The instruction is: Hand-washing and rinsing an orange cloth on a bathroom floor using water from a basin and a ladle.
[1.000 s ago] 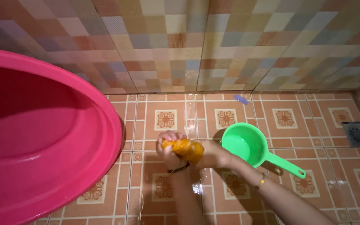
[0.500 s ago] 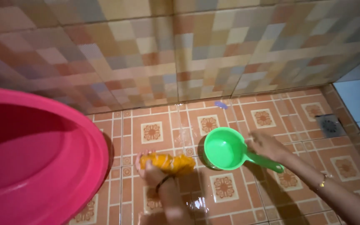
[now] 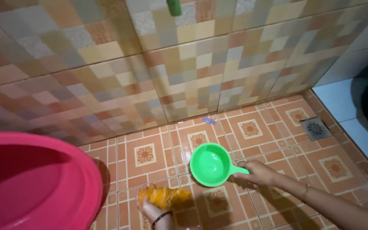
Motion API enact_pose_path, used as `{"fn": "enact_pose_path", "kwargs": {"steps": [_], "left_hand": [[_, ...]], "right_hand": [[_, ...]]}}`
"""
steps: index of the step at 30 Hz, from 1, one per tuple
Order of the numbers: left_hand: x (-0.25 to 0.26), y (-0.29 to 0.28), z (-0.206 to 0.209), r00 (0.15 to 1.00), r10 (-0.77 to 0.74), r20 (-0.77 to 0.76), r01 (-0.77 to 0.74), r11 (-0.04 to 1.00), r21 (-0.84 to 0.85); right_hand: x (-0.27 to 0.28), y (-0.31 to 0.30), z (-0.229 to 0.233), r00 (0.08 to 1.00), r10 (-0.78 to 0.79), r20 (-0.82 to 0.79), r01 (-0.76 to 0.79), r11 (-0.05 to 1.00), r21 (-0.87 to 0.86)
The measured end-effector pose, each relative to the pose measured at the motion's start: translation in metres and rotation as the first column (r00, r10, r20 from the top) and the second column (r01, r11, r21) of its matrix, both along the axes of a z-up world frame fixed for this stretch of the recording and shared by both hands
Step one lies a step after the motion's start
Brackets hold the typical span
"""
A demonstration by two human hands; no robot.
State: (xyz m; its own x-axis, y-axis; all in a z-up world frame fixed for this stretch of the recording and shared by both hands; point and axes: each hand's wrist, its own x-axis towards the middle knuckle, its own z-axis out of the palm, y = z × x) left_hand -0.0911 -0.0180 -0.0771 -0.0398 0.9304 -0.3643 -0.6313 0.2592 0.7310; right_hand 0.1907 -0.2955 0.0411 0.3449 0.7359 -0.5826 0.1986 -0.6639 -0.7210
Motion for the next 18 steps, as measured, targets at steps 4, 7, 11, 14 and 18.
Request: {"fn": "enact_pose_path", "kwargs": {"steps": [4,7,11,14,18], "left_hand": [[-0.002,-0.002,0.019,1.000,-0.022,0.021,0.023,0.999,-0.038],[0.002,-0.010,0.031,1.000,0.003,0.029,-0.002,1.000,-0.018],[0.008,-0.013,0.017,0.997,-0.029,0.073,0.027,0.999,0.034],[0.017,-0.015,0.003,0.991,-0.073,0.112,0.061,0.993,0.105],[0.027,-0.022,0.020,0.991,-0.108,0.085,0.104,0.993,0.050]], "right_hand": [[-0.006,0.000,0.005,0.882,0.098,0.461,-0.258,0.919,0.299],[-0.020,0.006,0.037,0.964,-0.056,0.259,-0.023,0.956,0.291],[-0.022,0.009,0.039,0.968,-0.125,0.217,0.068,0.965,0.253],[-0.019,0.009,0.035,0.967,-0.154,0.203,0.098,0.960,0.261],[-0.014,0.005,0.030,0.963,-0.161,0.215,0.089,0.946,0.313]]}}
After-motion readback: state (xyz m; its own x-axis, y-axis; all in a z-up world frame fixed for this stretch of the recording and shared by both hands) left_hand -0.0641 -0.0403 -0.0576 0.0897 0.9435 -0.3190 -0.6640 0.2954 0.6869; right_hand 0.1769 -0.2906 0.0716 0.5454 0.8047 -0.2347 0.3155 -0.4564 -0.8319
